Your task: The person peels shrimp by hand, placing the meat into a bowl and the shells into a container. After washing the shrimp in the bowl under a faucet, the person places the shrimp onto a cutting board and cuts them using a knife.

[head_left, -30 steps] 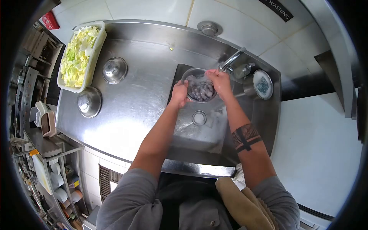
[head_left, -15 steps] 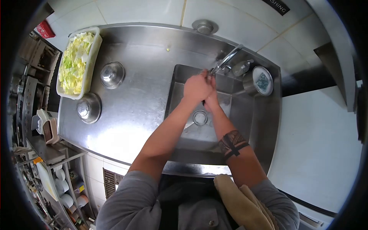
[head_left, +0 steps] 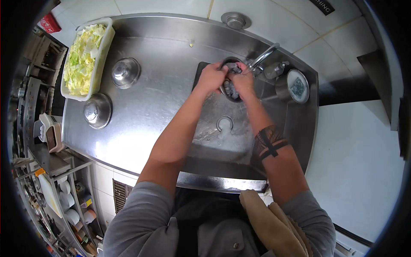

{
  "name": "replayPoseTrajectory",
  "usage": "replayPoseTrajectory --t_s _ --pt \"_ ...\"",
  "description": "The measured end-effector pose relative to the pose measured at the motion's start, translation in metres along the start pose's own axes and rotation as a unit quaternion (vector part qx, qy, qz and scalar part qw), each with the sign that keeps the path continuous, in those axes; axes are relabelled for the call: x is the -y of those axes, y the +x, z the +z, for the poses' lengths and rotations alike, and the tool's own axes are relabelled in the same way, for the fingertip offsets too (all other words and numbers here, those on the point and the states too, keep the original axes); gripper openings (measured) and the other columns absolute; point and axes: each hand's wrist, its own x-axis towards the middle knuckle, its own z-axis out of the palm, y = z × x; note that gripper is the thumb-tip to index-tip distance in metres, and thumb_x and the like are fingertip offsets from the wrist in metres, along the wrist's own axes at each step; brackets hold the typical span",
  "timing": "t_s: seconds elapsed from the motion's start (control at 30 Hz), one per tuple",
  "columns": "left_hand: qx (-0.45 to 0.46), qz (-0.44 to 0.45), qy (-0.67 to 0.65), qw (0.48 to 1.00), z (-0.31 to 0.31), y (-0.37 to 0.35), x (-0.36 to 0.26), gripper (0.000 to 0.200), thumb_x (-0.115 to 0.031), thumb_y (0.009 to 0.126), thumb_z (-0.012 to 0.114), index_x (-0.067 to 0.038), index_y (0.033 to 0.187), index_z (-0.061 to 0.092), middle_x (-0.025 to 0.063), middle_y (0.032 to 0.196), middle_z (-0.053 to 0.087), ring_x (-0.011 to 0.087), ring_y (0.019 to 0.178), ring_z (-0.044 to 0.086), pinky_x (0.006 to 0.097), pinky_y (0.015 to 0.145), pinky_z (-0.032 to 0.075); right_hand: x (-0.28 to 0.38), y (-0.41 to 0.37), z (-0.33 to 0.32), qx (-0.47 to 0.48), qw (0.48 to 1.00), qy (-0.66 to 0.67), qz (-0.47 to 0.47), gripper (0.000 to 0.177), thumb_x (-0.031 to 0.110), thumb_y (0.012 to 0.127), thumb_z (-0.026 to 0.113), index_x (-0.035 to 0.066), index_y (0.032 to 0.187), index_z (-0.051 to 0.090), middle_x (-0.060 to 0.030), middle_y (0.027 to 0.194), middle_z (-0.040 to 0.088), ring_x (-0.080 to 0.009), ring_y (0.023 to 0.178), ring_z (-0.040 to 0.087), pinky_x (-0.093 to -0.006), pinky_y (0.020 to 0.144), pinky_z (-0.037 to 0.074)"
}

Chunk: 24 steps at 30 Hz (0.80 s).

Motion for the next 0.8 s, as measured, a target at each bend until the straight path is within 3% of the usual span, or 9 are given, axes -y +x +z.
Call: replayPoseTrajectory --t_s 0.03,0.13,0.23,0.27,0.37,0.53,0.63,0.73,0.8 --pt "0.020 -0.083 -0.198 0.977 -0.002 -0.001 0.012 0.034 -0.031 0.106 0.058 -0.013 0.134 0.066 0.0058 0.106 0.074 0.0198 0.083 0.075 0.0407 0.060 0.064 0.008 0.000 -0.006 0.000 1.000 -0.002 0.001 0.045 0.013 0.082 0.078 0.007 0.125 0.068 -0.0095 0.105 0.074 -0.0172 0.097 0.070 -0.0339 0.081 0.054" --pt "0.000 -0.104 -0.355 0.929 0.003 -0.005 0.040 0.034 -0.034 0.109 0.057 -0.014 0.135 0.065 0.0025 0.103 0.072 0.0146 0.078 0.072 0.0341 0.059 0.064 0.029 0.003 -0.024 0.127 0.990 0.051 0.040 0.047 0.004 0.076 0.075 0.005 0.123 0.071 -0.0064 0.115 0.072 -0.0165 0.097 0.069 -0.0287 0.087 0.053" --pt "0.006 -0.076 -0.390 0.918 0.007 -0.006 0.056 0.031 -0.033 0.109 0.056 -0.013 0.131 0.067 0.0010 0.099 0.072 0.0109 0.074 0.070 0.0294 0.053 0.060 0.034 -0.002 -0.033 0.154 0.974 -0.055 -0.158 0.056 0.015 0.070 0.083 0.013 0.125 0.071 -0.0158 0.129 0.064 -0.0302 0.119 0.063 -0.0382 0.103 0.049" --pt "0.006 -0.077 -0.390 0.918 0.009 -0.005 0.059 0.031 -0.033 0.109 0.056 -0.013 0.131 0.067 0.0010 0.099 0.072 0.0109 0.074 0.070 0.0294 0.053 0.060 0.031 -0.008 -0.030 0.171 0.961 -0.113 -0.187 0.067 0.024 0.068 0.086 0.018 0.133 0.067 -0.0194 0.144 0.053 -0.0398 0.128 0.057 -0.0450 0.108 0.049" --pt "0.011 -0.071 -0.335 0.939 0.012 -0.009 0.062 0.031 -0.034 0.109 0.057 -0.012 0.129 0.069 -0.0007 0.095 0.073 0.0074 0.069 0.068 0.0254 0.047 0.053 0.042 -0.020 -0.025 0.245 0.932 -0.236 -0.127 0.074 0.027 0.066 0.088 0.018 0.135 0.062 -0.0203 0.146 0.048 -0.0460 0.130 0.054 -0.0495 0.109 0.049" --pt "-0.009 -0.105 -0.357 0.928 0.020 -0.023 0.061 0.032 -0.035 0.109 0.056 -0.012 0.126 0.070 -0.0010 0.093 0.073 0.0071 0.068 0.068 0.0246 0.045 0.051 0.041 -0.007 -0.026 0.189 0.923 -0.323 -0.088 0.055 0.018 0.083 0.076 0.019 0.136 0.061 -0.0158 0.139 0.060 -0.0375 0.127 0.060 -0.0478 0.105 0.051" --pt "-0.029 -0.118 -0.365 0.923 0.020 -0.019 0.063 0.033 -0.035 0.109 0.056 -0.011 0.127 0.069 0.0001 0.095 0.073 0.0085 0.068 0.068 0.0259 0.048 0.055 0.031 -0.005 -0.035 0.216 0.955 -0.163 -0.124 0.062 0.019 0.079 0.079 0.018 0.138 0.061 -0.0206 0.144 0.056 -0.0400 0.126 0.060 -0.0476 0.105 0.051" --pt "-0.016 -0.075 -0.352 0.933 0.018 -0.008 0.079 0.032 -0.034 0.110 0.055 -0.010 0.127 0.069 0.0013 0.098 0.073 0.0097 0.070 0.069 0.0273 0.051 0.057 0.029 -0.023 -0.041 0.138 0.924 -0.242 -0.262 0.074 0.019 0.074 0.082 0.016 0.144 0.056 -0.0270 0.142 0.056 -0.0425 0.123 0.061 -0.0479 0.103 0.051" --pt "-0.010 -0.036 -0.355 0.934 0.026 -0.004 0.084 0.031 -0.034 0.110 0.055 -0.010 0.125 0.069 0.0011 0.097 0.073 0.0097 0.071 0.070 0.0277 0.052 0.058 0.032 -0.030 -0.035 0.151 0.936 -0.233 -0.216 0.078 0.018 0.072 0.084 0.014 0.144 0.053 -0.0283 0.139 0.057 -0.0437 0.124 0.060 -0.0490 0.104 0.050"
